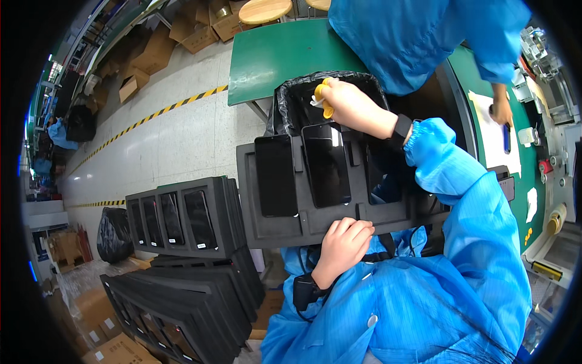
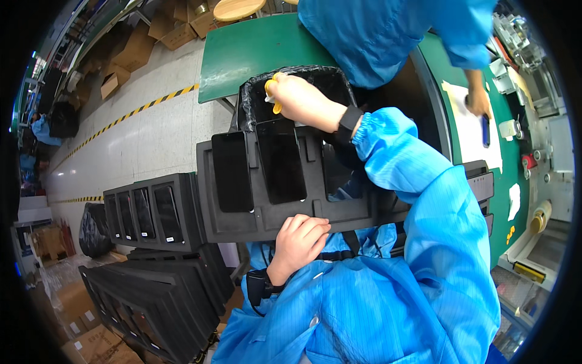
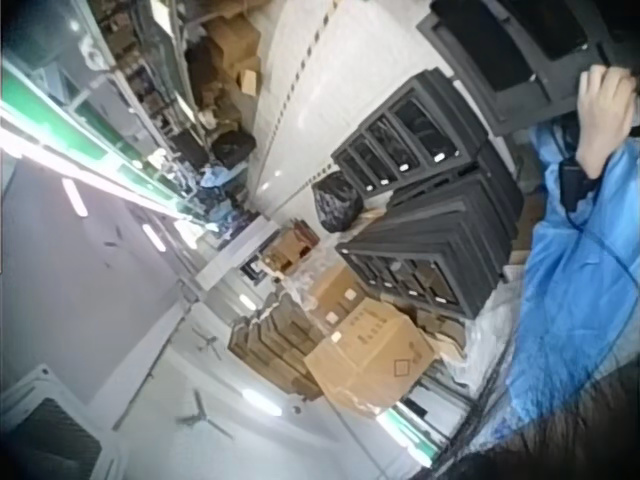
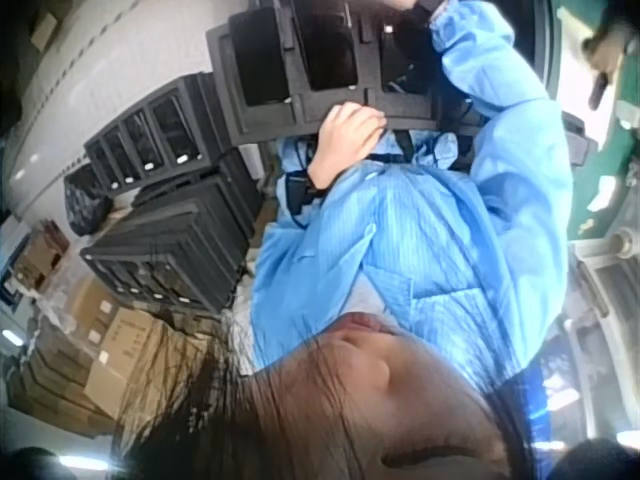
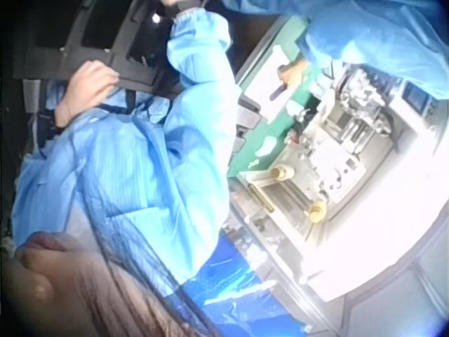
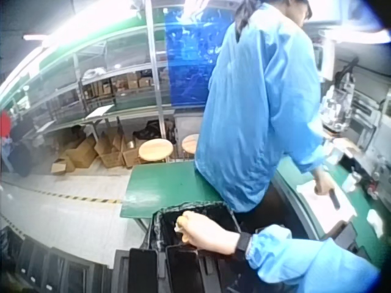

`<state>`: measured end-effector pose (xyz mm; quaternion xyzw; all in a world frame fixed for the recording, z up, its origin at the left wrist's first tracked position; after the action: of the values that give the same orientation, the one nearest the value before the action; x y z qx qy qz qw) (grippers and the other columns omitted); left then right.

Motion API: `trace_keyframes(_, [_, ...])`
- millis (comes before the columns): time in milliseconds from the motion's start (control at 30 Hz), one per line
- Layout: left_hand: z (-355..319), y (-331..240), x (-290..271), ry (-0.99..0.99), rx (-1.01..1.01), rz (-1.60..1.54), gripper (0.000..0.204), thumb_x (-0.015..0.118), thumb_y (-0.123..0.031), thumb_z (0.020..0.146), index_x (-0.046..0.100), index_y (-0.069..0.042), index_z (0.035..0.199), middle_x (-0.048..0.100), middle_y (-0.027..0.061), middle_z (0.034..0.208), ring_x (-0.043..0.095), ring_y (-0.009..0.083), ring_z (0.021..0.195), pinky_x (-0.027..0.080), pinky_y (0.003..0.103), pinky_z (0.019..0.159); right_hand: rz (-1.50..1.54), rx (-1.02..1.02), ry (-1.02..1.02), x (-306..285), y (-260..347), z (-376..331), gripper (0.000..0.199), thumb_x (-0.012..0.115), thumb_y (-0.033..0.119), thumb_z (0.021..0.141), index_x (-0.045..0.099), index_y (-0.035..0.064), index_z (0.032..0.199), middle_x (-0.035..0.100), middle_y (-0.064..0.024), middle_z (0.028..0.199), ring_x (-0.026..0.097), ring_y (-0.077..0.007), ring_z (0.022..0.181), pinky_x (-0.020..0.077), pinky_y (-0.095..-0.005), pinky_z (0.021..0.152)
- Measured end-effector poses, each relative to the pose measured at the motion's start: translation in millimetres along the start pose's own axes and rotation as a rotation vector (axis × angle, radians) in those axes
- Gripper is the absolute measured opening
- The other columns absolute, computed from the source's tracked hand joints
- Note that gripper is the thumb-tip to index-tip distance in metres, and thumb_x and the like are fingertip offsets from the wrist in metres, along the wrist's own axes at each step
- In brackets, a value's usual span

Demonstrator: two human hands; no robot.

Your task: Cleaning and inspecting several mobile phone screens at a manufacturing or repair station.

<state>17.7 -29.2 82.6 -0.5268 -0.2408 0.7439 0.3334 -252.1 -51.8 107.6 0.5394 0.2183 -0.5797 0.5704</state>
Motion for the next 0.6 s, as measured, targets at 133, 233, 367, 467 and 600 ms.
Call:
trace_keyframes(133, [1.1,-2.1,-1.7,0.007,0.009,0.012,0.016,0.069,-0.01,0.072,0.068,-0.009,0.088,0.066,-0.001,0.096,0.058,0.0175,0.086,0.045,0.031,0.073,0.066,-0.038,0.149,-7.8,34.8,-41.1,0.024,0.066,0.0,0.068,0.06,-0.0006,0.091,0.057,-0.0183,0.087,0.059,-0.0355,0.082,0.0502,-0.0416,0.072])
trace_keyframes(233, [2.0,-0.7,-1.7,0.023,0.022,0.016,0.016,0.069,-0.01,0.071,0.069,-0.009,0.088,0.066,-0.0009,0.096,0.058,0.0176,0.086,0.044,0.031,0.073,0.119,-0.103,0.222,12.2,59.9,-73.7,0.027,0.067,0.0,0.067,0.059,-0.0026,0.092,0.057,-0.0201,0.09,0.059,-0.0363,0.085,0.0508,-0.0419,0.076])
trace_keyframes(367, [-0.1,0.0,0.0,0.005,0.028,0.019,0.017,0.069,-0.01,0.071,0.069,-0.009,0.089,0.065,-0.0012,0.096,0.058,0.0177,0.086,0.044,0.031,0.073,0.087,-0.069,0.107,11.0,40.0,-43.9,0.023,0.062,-0.001,0.069,0.058,-0.0034,0.092,0.056,-0.0207,0.086,0.056,-0.0402,0.081,0.0481,-0.0445,0.071])
trace_keyframes(467, [-1.4,-0.5,-0.6,0.001,0.027,0.017,0.018,0.069,-0.011,0.072,0.068,-0.01,0.089,0.065,-0.0016,0.096,0.057,0.0179,0.087,0.044,0.031,0.074,0.059,-0.069,0.037,11.3,27.2,-32.3,0.023,0.063,0.0,0.068,0.057,-0.0033,0.091,0.056,-0.021,0.084,0.057,-0.04,0.079,0.0483,-0.0444,0.07])
trace_keyframes(600, [-1.4,0.5,0.1,0.012,0.023,0.021,0.018,0.069,-0.011,0.072,0.068,-0.01,0.089,0.065,-0.0019,0.096,0.057,0.0179,0.087,0.044,0.031,0.073,0.199,-0.126,0.3,10.9,70.7,-75.3,0.026,0.066,-0.001,0.064,0.059,-0.0023,0.089,0.058,-0.0204,0.085,0.059,-0.0374,0.083,0.0494,-0.0431,0.076])
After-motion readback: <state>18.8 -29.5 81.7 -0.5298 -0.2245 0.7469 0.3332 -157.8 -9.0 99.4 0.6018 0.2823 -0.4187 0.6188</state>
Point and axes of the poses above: each hand's wrist, its own z-axis towards the middle knuckle, its own x-axis out of the palm, y = z × x, the point moved 2 cm from there along z, towards the middle knuckle
